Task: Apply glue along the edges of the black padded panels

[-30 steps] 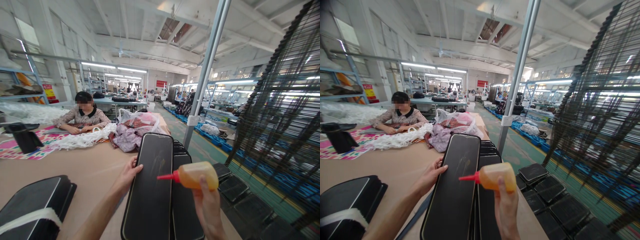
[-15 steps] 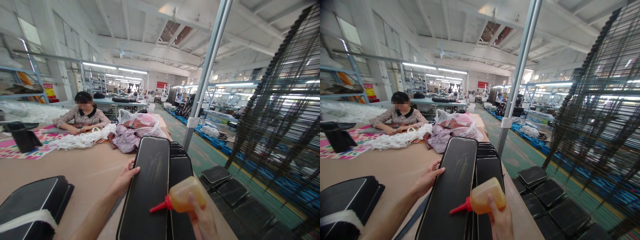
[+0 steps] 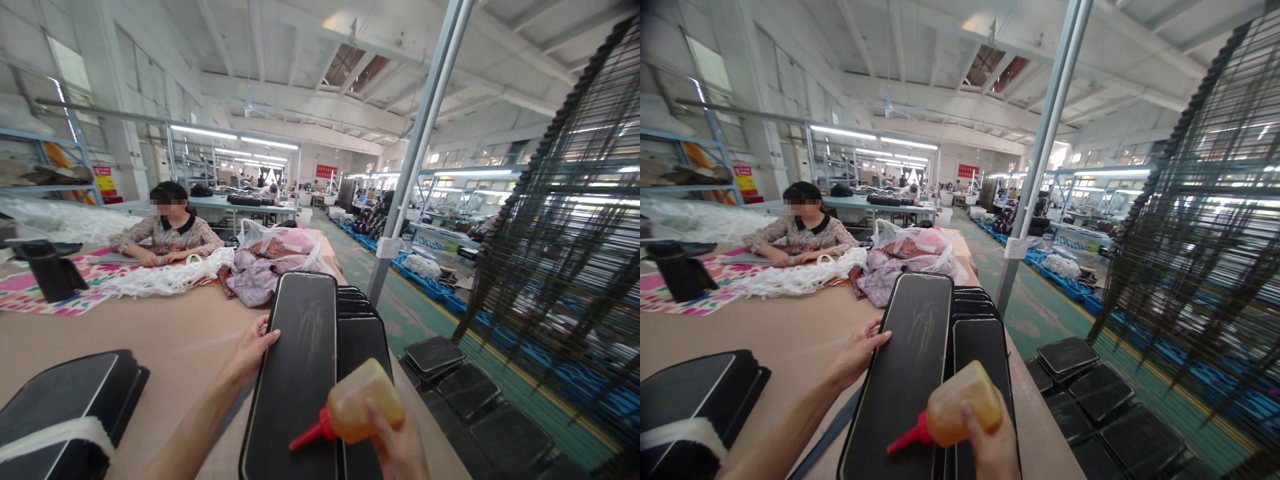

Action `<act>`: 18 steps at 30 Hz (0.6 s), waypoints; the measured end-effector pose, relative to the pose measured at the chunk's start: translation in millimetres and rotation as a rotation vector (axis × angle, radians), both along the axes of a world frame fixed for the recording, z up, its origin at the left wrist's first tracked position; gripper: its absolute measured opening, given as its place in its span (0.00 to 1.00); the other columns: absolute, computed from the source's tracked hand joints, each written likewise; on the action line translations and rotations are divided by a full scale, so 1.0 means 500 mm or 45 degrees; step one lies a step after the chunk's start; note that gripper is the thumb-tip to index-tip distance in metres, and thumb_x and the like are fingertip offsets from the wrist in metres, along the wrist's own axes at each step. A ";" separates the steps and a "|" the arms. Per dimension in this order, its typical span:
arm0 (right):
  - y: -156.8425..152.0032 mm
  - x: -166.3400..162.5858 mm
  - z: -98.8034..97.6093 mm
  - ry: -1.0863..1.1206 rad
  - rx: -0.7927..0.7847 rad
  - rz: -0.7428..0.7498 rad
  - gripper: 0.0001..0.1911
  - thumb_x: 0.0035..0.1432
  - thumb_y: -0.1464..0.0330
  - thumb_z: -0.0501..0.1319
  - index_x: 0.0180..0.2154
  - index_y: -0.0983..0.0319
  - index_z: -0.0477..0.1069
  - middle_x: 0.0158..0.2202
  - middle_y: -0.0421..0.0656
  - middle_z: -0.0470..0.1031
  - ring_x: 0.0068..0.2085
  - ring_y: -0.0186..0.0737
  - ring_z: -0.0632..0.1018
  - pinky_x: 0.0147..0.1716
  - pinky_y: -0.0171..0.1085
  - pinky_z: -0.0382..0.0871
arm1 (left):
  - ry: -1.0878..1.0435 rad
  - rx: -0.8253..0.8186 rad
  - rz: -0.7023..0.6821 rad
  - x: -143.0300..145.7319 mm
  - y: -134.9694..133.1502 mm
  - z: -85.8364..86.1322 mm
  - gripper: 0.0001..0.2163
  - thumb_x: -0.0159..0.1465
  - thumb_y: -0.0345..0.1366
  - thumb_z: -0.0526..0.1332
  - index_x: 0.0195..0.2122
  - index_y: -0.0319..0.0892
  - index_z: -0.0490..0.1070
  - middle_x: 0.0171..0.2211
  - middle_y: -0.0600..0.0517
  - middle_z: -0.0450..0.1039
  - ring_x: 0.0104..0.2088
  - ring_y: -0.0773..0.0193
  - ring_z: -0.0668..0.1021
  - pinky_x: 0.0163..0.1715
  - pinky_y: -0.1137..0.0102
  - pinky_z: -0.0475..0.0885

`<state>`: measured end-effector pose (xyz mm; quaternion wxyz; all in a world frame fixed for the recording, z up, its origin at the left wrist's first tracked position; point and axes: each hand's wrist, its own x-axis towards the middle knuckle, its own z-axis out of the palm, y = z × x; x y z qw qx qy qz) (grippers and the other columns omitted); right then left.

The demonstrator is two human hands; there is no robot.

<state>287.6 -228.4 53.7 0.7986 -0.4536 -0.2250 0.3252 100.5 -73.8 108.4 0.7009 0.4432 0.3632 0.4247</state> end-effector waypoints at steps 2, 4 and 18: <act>0.000 0.000 0.011 0.025 0.021 0.004 0.25 0.41 0.59 0.74 0.39 0.65 0.72 0.33 0.47 0.77 0.34 0.46 0.77 0.31 0.36 0.74 | 0.017 0.013 -0.010 0.001 0.000 -0.008 0.26 0.43 0.37 0.70 0.42 0.39 0.64 0.31 0.48 0.78 0.29 0.60 0.78 0.31 0.67 0.73; 0.020 0.012 0.044 0.041 0.078 -0.049 0.25 0.43 0.58 0.72 0.40 0.65 0.71 0.37 0.48 0.77 0.39 0.48 0.77 0.34 0.39 0.75 | 0.030 0.032 -0.049 0.007 -0.005 -0.015 0.26 0.43 0.37 0.70 0.43 0.39 0.64 0.32 0.48 0.78 0.30 0.59 0.79 0.32 0.65 0.74; 0.002 0.041 0.070 0.369 0.214 -0.176 0.28 0.44 0.58 0.73 0.43 0.64 0.70 0.32 0.43 0.78 0.35 0.44 0.79 0.30 0.34 0.76 | 0.250 0.374 0.028 -0.001 -0.024 -0.035 0.23 0.48 0.46 0.67 0.43 0.40 0.70 0.43 0.44 0.76 0.44 0.51 0.77 0.45 0.61 0.71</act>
